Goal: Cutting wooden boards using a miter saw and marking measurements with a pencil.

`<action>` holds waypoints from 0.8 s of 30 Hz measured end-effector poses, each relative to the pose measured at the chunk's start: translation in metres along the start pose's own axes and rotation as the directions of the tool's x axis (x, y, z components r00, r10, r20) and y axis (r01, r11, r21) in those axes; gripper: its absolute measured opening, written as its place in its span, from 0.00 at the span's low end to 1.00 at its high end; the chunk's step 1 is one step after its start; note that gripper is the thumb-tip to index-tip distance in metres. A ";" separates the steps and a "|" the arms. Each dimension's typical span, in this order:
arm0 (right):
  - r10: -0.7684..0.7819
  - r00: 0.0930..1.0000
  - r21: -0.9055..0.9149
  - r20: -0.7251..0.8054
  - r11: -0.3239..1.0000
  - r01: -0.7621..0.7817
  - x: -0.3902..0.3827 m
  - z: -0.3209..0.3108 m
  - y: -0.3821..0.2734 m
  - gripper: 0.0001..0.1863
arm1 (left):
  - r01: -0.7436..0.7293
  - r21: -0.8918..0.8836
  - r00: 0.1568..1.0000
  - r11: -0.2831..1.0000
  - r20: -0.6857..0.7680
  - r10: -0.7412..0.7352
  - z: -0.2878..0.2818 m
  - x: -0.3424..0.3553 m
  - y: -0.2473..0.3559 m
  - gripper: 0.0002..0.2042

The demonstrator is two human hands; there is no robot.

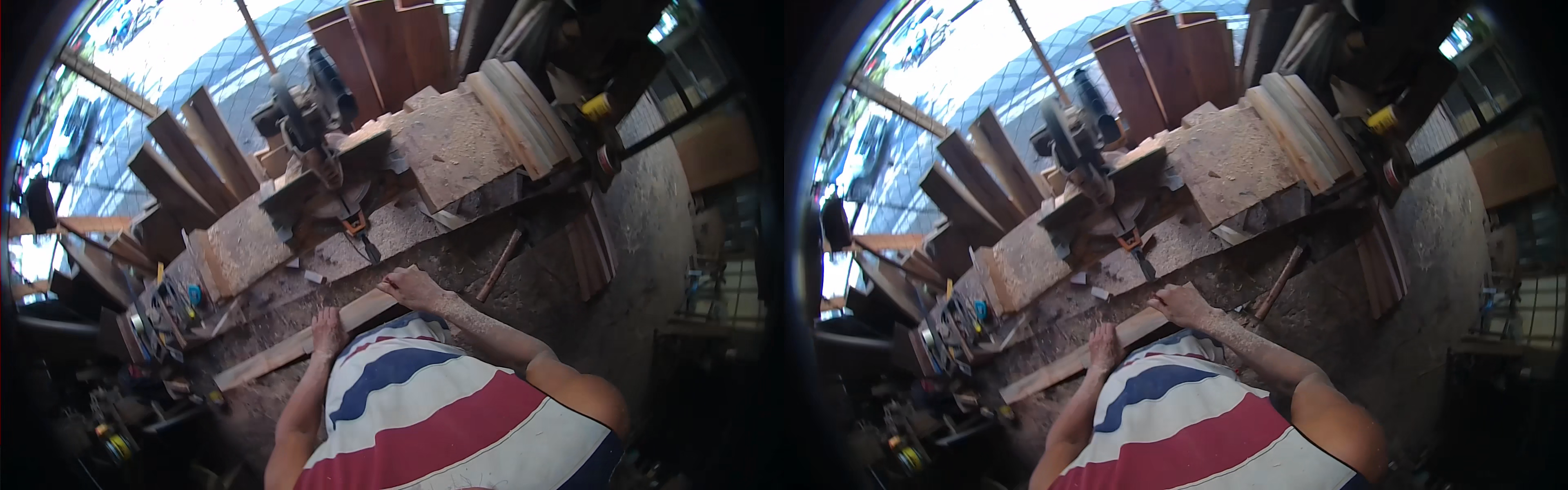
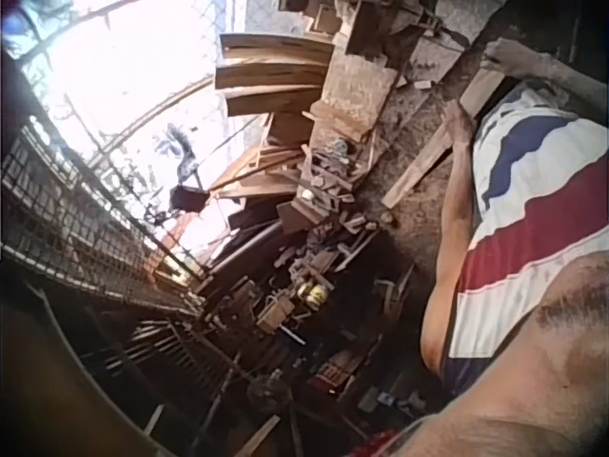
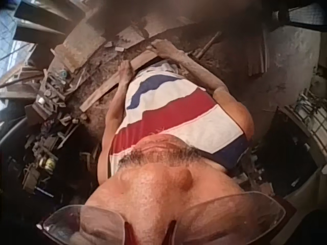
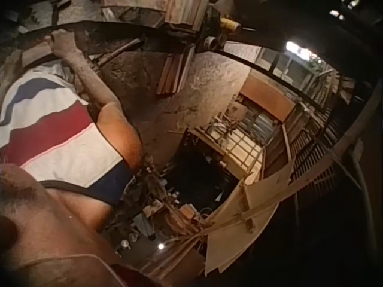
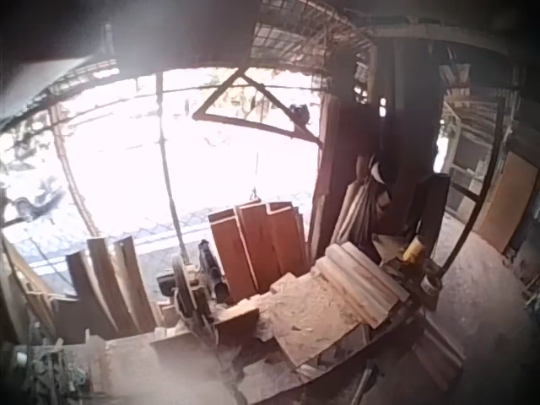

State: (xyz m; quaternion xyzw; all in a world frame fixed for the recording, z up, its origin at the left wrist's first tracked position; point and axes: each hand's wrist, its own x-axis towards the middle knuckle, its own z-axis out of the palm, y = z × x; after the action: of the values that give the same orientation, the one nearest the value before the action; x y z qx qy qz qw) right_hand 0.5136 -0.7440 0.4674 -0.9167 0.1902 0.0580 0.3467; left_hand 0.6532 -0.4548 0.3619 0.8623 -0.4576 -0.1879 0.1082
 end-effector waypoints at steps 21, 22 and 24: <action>-0.439 0.409 0.203 0.800 0.839 0.505 0.167 0.295 -0.214 0.20 | 0.143 0.127 0.974 0.982 -0.196 -0.116 0.011 -0.037 -0.009 0.20; -0.340 0.417 0.043 0.843 0.815 0.578 0.170 0.300 -0.211 0.19 | 0.172 0.115 0.965 0.978 -0.217 -0.144 0.017 -0.037 -0.011 0.20; -0.441 0.403 0.166 0.802 0.813 0.559 0.183 0.297 -0.209 0.20 | 0.125 0.049 0.886 0.991 -0.455 -0.089 0.031 -0.036 -0.015 0.18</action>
State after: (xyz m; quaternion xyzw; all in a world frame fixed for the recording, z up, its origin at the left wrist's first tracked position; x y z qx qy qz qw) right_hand 0.7705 -0.4618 0.3285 -0.8182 -0.2777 0.3760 0.3347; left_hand 0.6327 -0.4172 0.3364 0.9098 -0.3785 0.0295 0.1677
